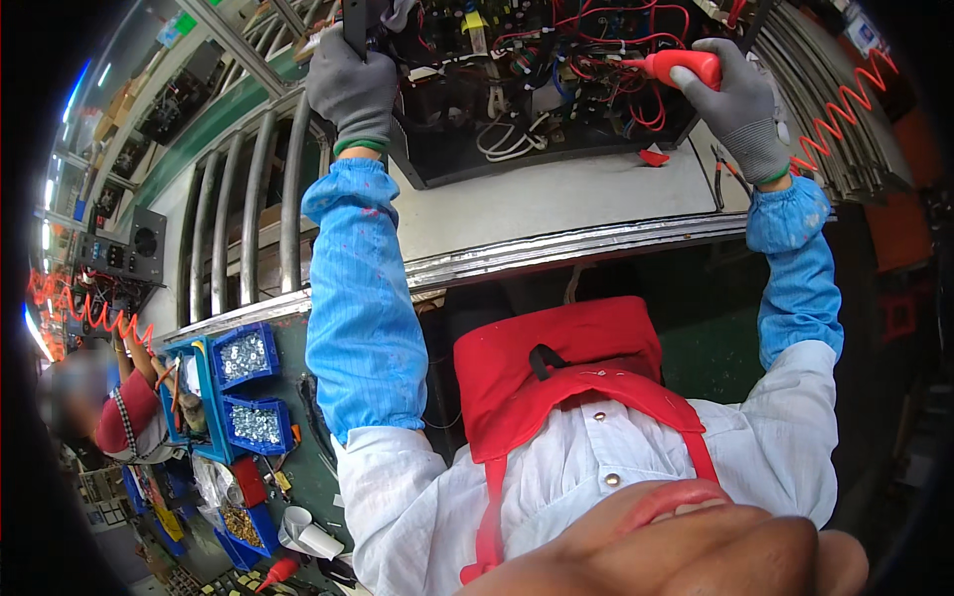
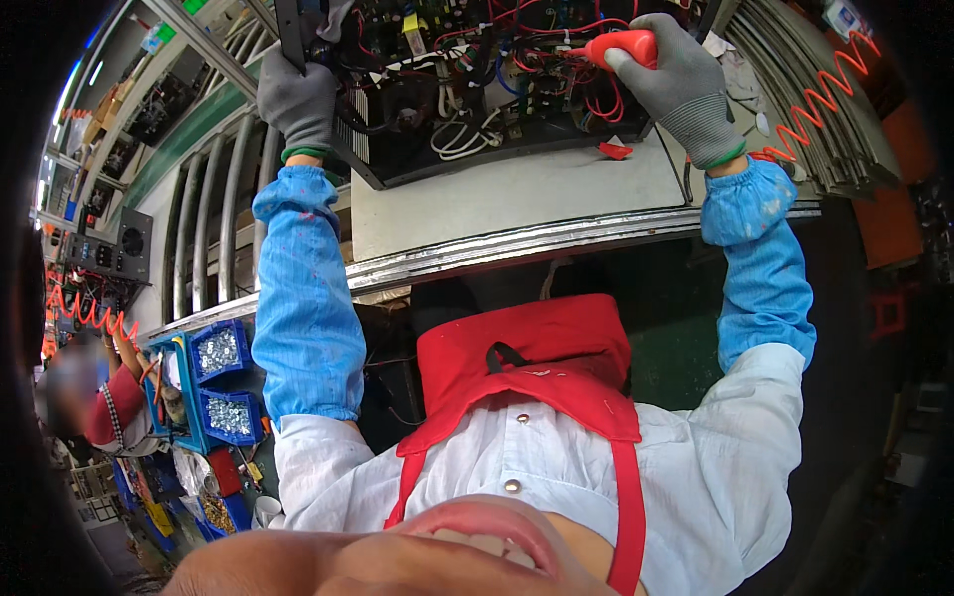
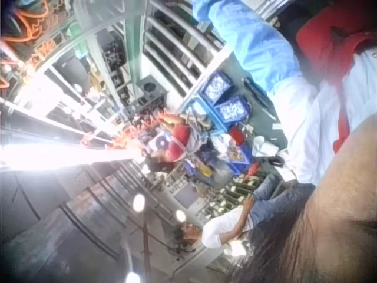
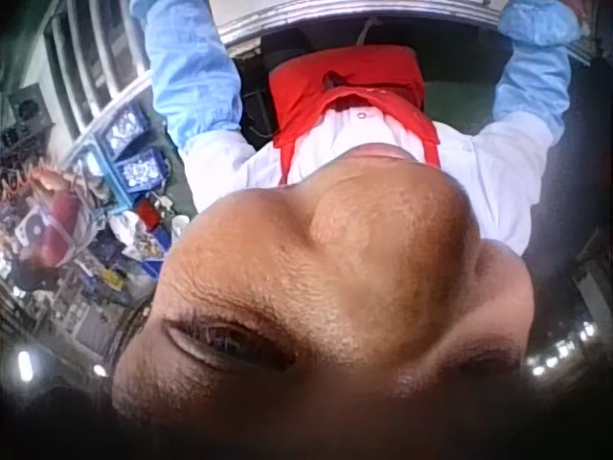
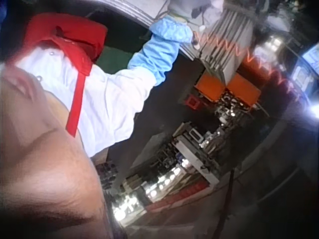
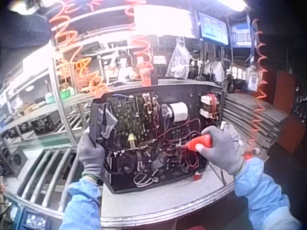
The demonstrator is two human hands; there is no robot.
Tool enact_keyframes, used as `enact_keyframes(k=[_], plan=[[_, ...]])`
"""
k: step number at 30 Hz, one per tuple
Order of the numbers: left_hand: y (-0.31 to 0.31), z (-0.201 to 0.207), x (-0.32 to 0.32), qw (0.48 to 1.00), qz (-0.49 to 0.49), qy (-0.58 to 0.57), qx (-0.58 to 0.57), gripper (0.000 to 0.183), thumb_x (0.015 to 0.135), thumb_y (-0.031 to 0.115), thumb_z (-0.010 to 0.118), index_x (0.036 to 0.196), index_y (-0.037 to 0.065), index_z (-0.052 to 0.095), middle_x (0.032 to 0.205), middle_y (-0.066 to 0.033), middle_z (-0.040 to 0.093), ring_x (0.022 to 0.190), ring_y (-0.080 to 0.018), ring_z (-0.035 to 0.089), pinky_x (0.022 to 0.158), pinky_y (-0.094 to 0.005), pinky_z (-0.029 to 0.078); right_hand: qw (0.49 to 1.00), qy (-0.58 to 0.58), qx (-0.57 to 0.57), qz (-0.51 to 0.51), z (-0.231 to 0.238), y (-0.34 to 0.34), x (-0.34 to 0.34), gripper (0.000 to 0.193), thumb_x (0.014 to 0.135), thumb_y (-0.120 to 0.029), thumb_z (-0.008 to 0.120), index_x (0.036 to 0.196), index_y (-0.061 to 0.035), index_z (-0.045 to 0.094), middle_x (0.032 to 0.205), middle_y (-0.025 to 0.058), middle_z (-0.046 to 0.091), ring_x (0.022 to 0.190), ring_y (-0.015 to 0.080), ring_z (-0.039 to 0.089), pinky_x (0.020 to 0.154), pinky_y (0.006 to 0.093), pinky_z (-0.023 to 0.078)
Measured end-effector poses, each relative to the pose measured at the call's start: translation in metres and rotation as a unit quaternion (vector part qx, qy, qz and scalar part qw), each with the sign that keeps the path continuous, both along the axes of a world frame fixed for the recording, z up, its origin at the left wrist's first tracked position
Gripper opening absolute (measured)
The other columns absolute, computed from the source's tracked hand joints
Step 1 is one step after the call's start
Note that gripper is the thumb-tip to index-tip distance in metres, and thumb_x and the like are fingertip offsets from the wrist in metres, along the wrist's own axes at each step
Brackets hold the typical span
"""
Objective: Assembling and wiring internal components of a welding machine on a production line.
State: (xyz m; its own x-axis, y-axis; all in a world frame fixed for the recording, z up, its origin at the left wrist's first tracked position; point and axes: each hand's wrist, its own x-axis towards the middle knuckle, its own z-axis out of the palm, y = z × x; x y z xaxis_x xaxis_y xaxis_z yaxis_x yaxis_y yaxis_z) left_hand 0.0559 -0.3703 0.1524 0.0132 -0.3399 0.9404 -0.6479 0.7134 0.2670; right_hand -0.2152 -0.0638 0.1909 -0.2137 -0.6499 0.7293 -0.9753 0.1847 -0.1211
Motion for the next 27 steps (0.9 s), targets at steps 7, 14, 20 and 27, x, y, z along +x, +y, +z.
enact_keyframes(k=[7,14,20,27], plan=[[-0.002,-0.003,-0.001,1.000,-0.002,0.007,-0.019,0.021,0.070,0.014,0.064,0.091,0.007,0.062,0.077,-0.0149,0.065,0.070,-0.0379,0.064,0.062,-0.0466,0.052,1.000,-0.001,0.007,0.006,0.001,-0.015,-0.002,0.040,0.085,-0.033,0.074,0.111,-0.0053,0.062,0.091,0.0146,0.069,0.080,0.0264,0.070,0.071,0.0344,0.055],[-0.010,-0.009,0.002,0.999,-0.011,0.014,-0.045,0.023,0.070,0.013,0.062,0.092,0.005,0.065,0.077,-0.0161,0.064,0.070,-0.0385,0.064,0.062,-0.0463,0.052,1.000,-0.009,0.020,0.009,0.002,-0.018,-0.001,0.038,0.087,-0.035,0.073,0.108,-0.0051,0.062,0.088,0.0139,0.068,0.078,0.0255,0.069,0.068,0.0338,0.054],[-0.014,-0.012,0.001,1.000,0.011,-0.004,-0.011,0.022,0.070,0.014,0.063,0.091,0.005,0.064,0.076,-0.0154,0.064,0.069,-0.0378,0.063,0.062,-0.0457,0.051,1.000,-0.010,0.028,0.007,0.001,-0.018,-0.004,0.038,0.087,-0.036,0.072,0.107,-0.0058,0.062,0.086,0.0138,0.068,0.077,0.0260,0.069,0.067,0.0339,0.054],[-0.014,-0.011,0.006,1.000,-0.011,-0.004,-0.010,0.023,0.071,0.015,0.064,0.092,0.006,0.064,0.077,-0.0145,0.064,0.070,-0.0368,0.064,0.063,-0.0450,0.051,1.000,0.022,0.020,-0.005,-0.002,-0.021,-0.007,0.037,0.087,-0.037,0.072,0.107,-0.0069,0.062,0.084,0.0133,0.068,0.076,0.0274,0.069,0.066,0.0351,0.054]])
